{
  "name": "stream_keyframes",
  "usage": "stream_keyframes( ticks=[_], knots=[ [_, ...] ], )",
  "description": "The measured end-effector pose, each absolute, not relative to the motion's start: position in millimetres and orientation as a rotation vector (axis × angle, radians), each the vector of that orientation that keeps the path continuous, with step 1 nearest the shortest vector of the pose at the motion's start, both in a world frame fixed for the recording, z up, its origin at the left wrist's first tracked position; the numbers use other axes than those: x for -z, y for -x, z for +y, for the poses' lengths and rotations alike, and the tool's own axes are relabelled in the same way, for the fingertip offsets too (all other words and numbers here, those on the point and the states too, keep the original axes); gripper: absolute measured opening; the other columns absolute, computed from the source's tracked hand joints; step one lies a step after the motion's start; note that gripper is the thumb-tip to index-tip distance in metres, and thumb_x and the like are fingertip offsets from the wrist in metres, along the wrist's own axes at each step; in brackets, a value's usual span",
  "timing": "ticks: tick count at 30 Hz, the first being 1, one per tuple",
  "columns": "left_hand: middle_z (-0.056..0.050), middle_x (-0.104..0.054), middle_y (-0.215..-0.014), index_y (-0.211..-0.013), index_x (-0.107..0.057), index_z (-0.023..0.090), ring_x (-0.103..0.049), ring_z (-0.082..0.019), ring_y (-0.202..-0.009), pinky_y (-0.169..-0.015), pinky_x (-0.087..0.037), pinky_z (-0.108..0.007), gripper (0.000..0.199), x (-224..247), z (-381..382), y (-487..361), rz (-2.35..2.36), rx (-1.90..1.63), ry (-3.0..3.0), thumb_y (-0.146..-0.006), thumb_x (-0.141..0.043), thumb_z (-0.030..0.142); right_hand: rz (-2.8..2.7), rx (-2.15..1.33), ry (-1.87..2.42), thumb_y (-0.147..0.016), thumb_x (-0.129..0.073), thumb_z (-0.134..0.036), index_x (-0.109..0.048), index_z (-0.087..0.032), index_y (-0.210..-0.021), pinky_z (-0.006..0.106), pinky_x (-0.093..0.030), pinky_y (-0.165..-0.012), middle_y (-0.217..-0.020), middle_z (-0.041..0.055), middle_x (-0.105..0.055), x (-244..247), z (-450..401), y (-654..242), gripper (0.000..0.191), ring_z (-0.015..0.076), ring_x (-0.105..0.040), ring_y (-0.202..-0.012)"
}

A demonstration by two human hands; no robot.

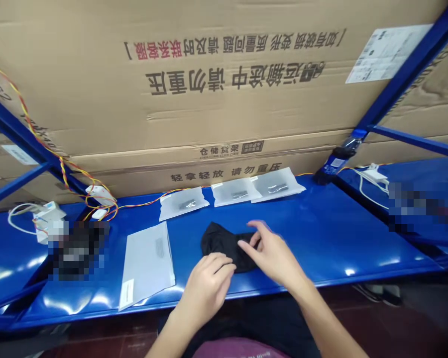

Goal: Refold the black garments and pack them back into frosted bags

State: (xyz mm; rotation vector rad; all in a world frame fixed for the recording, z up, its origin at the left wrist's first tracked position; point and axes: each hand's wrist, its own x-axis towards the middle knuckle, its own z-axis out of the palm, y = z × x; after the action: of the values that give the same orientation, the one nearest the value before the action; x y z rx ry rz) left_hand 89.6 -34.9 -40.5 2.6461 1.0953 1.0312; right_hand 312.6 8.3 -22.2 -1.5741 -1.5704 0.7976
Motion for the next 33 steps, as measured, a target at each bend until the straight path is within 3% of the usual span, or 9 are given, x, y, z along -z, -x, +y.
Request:
stream_keyframes(
  ticks=[4, 8, 11, 13, 16, 20, 26, 30, 33],
  knots=[
    [-0.010, -0.081, -0.110, -0.114, -0.073, 0.018, -0.075, -0.026, -0.108, -0.090, -0.066, -0.041, 0.023, 44.6, -43.4, -76.0, 1.166, -1.095, -2.663, -0.105, -0.052, 0.012, -1.471, -0.622, 1.640, -0.097, -0.053, -0.059, -0.074, -0.022, -0.113, 0.034, -0.050, -0.065, -0.077, 0.0022, -0.070, 45.3, -5.3, -300.0, 0.045, 0.0178, -0.058, -0.057],
    [-0.011, -0.080, -0.111, -0.118, -0.073, 0.017, -0.074, -0.028, -0.111, -0.092, -0.066, -0.044, 0.026, 50.7, -51.1, -63.0, 1.256, -1.100, -2.711, -0.102, -0.053, 0.009, -1.429, -0.243, 1.884, -0.089, -0.062, -0.072, -0.075, -0.023, -0.095, 0.038, -0.050, -0.066, -0.086, 0.0092, -0.071, 56.0, -12.2, -334.1, 0.051, 0.0258, -0.065, -0.072],
    [-0.012, -0.080, -0.111, -0.117, -0.074, 0.016, -0.074, -0.030, -0.111, -0.090, -0.066, -0.046, 0.028, 55.3, -53.3, -61.9, 1.288, -1.071, -2.748, -0.101, -0.053, 0.007, -1.588, -0.295, 1.919, -0.085, -0.064, -0.076, -0.063, -0.027, -0.070, 0.042, -0.051, -0.069, -0.082, 0.0115, -0.069, 66.5, -13.9, -351.3, 0.051, 0.0327, -0.067, -0.082],
    [-0.013, -0.080, -0.110, -0.116, -0.074, 0.015, -0.074, -0.030, -0.110, -0.089, -0.067, -0.046, 0.029, 56.2, -54.3, -64.4, 1.271, -1.066, -2.778, -0.100, -0.053, 0.005, -1.579, -0.436, 1.859, -0.087, -0.062, -0.074, -0.056, -0.027, -0.065, 0.040, -0.051, -0.069, -0.073, 0.0079, -0.066, 71.0, -13.1, -356.6, 0.052, 0.0293, -0.065, -0.076],
    [-0.013, -0.080, -0.109, -0.116, -0.074, 0.015, -0.074, -0.029, -0.108, -0.090, -0.066, -0.045, 0.029, 53.4, -57.2, -68.6, 1.242, -1.084, -2.784, -0.100, -0.053, 0.005, -1.364, -0.550, 1.777, -0.088, -0.065, -0.071, -0.057, -0.026, -0.075, 0.035, -0.051, -0.066, -0.073, 0.0049, -0.068, 64.0, -10.4, -358.4, 0.047, 0.0239, -0.065, -0.071],
    [-0.012, -0.081, -0.108, -0.118, -0.072, 0.015, -0.073, -0.027, -0.107, -0.091, -0.065, -0.044, 0.026, 47.2, -60.9, -71.6, 1.210, -1.127, -2.741, -0.100, -0.054, 0.007, -1.211, -0.320, 1.791, -0.090, -0.071, -0.062, -0.063, -0.025, -0.094, 0.035, -0.051, -0.069, -0.085, 0.0075, -0.072, 36.9, -11.9, -336.0, 0.039, 0.0242, -0.066, -0.075],
    [-0.007, -0.079, -0.094, -0.122, -0.071, 0.018, -0.072, -0.023, -0.088, -0.079, -0.061, -0.036, 0.027, 38.4, -57.6, -63.7, 1.315, -1.312, -2.668, -0.100, -0.059, 0.007, -1.782, 0.165, 1.428, -0.104, -0.058, -0.030, -0.066, -0.024, -0.101, 0.042, -0.046, -0.073, -0.089, 0.0096, -0.070, 54.2, -25.2, -246.9, 0.010, 0.0285, -0.062, -0.082],
    [-0.006, -0.080, -0.093, -0.121, -0.071, 0.021, -0.072, -0.022, -0.084, -0.081, -0.060, -0.036, 0.025, 33.5, -54.6, -36.1, 1.627, -1.346, -2.587, -0.102, -0.060, 0.011, -1.993, 0.106, 1.363, -0.102, -0.066, -0.040, -0.069, -0.021, -0.108, 0.041, -0.047, -0.071, -0.091, 0.0100, -0.069, 74.5, -32.4, -223.1, 0.020, 0.0291, -0.063, -0.084],
    [-0.008, -0.080, -0.101, -0.116, -0.074, 0.022, -0.075, -0.026, -0.093, -0.089, -0.060, -0.040, 0.019, 34.4, -49.1, -9.4, 1.979, -1.211, -2.484, -0.104, -0.059, 0.023, -1.907, 0.067, 1.298, -0.102, -0.066, -0.036, -0.072, -0.022, -0.111, 0.044, -0.053, -0.083, -0.100, 0.0112, -0.072, 68.0, -33.4, -237.4, 0.017, 0.0295, -0.067, -0.095]
  ],
)
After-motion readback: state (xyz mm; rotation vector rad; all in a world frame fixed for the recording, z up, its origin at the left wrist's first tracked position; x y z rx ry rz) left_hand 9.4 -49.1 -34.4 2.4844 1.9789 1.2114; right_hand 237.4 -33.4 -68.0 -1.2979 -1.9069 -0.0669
